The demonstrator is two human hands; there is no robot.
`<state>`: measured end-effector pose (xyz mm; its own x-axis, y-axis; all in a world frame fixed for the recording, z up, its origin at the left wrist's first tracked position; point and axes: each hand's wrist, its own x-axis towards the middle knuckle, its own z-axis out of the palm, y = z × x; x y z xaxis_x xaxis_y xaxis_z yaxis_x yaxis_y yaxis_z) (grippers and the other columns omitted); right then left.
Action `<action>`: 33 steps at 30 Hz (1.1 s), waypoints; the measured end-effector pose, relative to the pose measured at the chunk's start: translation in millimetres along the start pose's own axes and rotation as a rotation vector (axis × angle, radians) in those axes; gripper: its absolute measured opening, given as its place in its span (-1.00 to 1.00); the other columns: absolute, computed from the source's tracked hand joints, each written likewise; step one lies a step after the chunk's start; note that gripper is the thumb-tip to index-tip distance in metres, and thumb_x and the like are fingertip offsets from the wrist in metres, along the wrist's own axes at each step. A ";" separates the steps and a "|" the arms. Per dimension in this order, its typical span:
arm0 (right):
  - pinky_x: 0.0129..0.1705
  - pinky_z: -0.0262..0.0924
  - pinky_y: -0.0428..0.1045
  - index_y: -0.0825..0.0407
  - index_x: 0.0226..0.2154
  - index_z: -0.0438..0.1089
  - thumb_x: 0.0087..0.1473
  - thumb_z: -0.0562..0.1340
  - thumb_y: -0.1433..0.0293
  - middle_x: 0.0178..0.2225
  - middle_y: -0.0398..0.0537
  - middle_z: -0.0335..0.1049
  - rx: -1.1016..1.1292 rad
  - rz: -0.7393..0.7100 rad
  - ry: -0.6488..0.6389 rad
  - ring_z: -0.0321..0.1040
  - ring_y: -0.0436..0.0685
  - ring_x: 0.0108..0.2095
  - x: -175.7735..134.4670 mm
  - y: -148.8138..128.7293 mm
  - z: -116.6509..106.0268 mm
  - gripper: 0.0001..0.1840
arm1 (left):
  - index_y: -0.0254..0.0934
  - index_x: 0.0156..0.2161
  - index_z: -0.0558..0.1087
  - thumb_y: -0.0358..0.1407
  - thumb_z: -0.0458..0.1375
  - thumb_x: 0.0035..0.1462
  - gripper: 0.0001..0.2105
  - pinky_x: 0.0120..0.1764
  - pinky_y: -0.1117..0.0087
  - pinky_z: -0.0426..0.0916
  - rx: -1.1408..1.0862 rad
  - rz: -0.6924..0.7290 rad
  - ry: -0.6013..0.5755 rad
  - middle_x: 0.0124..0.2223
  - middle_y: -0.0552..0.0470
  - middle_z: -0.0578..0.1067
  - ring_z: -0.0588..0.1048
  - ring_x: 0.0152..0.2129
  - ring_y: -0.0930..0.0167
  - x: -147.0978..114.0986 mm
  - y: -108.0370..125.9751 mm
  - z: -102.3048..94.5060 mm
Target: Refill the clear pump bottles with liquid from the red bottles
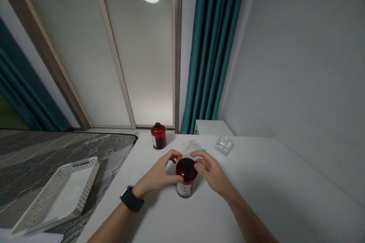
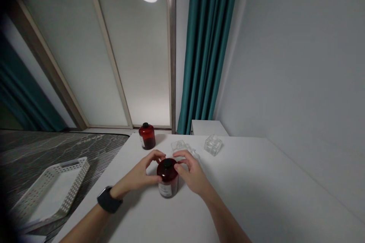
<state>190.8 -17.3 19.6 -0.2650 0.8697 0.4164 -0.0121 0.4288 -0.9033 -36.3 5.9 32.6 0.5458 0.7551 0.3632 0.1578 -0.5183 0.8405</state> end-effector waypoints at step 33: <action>0.25 0.04 0.20 -0.08 -0.12 0.37 0.26 0.14 0.27 -0.03 0.02 0.23 -0.214 -0.020 0.030 0.14 0.25 0.17 -4.8 -6.4 18.4 -0.82 | -0.26 -0.04 0.30 -0.26 0.25 0.11 -0.66 -0.08 0.30 0.29 -0.038 -0.118 -0.063 -0.12 0.01 0.40 0.37 -0.18 0.31 -1.7 14.7 19.8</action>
<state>174.4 -28.7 21.4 -0.2381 0.8660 0.4397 0.1890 0.4854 -0.8536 -18.6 -11.0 36.4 0.5762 0.7825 0.2360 0.1933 -0.4111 0.8909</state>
